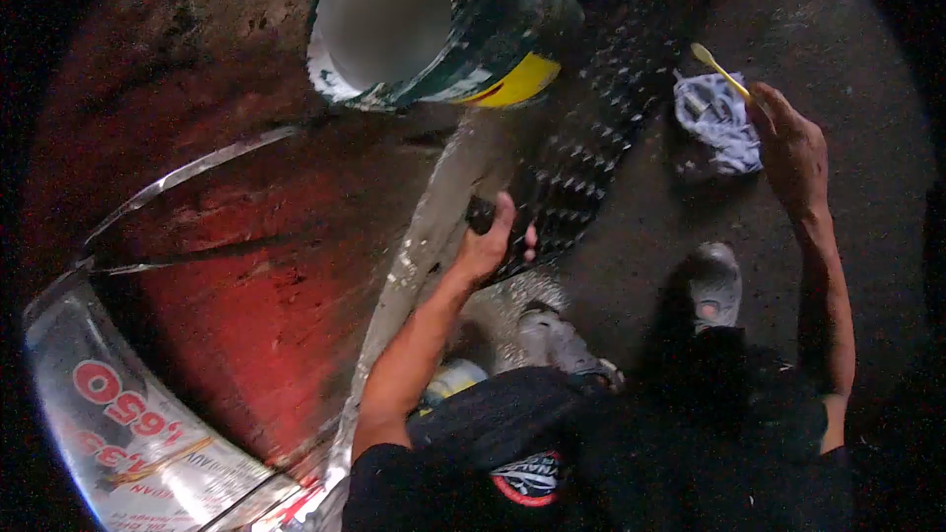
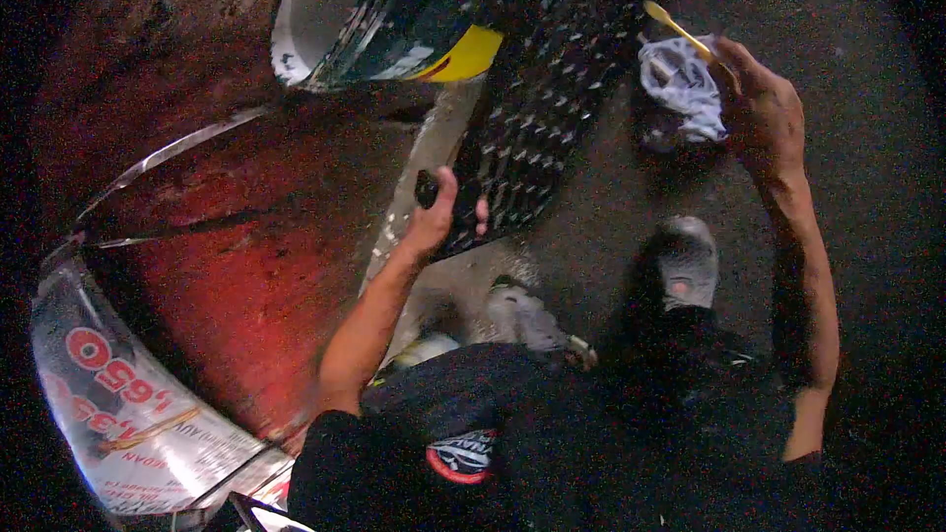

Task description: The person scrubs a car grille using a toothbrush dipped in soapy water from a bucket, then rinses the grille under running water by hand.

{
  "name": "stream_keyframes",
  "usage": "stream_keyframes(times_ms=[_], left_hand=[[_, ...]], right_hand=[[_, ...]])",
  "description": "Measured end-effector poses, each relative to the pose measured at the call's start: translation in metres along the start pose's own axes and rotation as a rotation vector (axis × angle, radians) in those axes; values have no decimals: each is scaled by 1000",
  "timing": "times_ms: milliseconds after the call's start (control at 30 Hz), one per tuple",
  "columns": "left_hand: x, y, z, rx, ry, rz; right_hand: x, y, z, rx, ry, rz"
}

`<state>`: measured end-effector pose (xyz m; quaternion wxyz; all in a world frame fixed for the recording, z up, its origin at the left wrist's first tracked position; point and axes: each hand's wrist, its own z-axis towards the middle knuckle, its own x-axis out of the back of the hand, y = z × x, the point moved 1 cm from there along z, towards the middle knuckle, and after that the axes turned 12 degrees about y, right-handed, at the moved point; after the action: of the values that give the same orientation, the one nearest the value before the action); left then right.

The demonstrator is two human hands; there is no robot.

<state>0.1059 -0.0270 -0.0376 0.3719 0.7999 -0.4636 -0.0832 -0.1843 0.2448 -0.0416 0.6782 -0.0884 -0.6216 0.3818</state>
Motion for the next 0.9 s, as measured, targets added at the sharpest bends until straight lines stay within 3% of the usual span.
stream_keyframes(times_ms=[200,267,300,400,533,600,733,900], left_hand=[[1,1,-1,34,-27,7],[-2,6,-4,5,-23,-14],[-1,7,-4,5,-21,-13],[-1,6,-4,23,-14,-1],[-3,7,-5,21,-14,-12],[0,6,-4,31,-16,-17],[1,2,-2,44,2,35],[1,4,-3,72,-16,-27]], right_hand=[[18,63,-12,-200,-203,29],[4,72,-22,-197,-200,258],[1,56,-16,-155,-246,61],[-40,52,-5,-137,-346,-80],[-84,81,-9,-12,-229,-121],[-81,82,-8,-107,-245,55],[-75,74,-7,-151,-227,22],[-31,40,-14,94,-192,-170]])
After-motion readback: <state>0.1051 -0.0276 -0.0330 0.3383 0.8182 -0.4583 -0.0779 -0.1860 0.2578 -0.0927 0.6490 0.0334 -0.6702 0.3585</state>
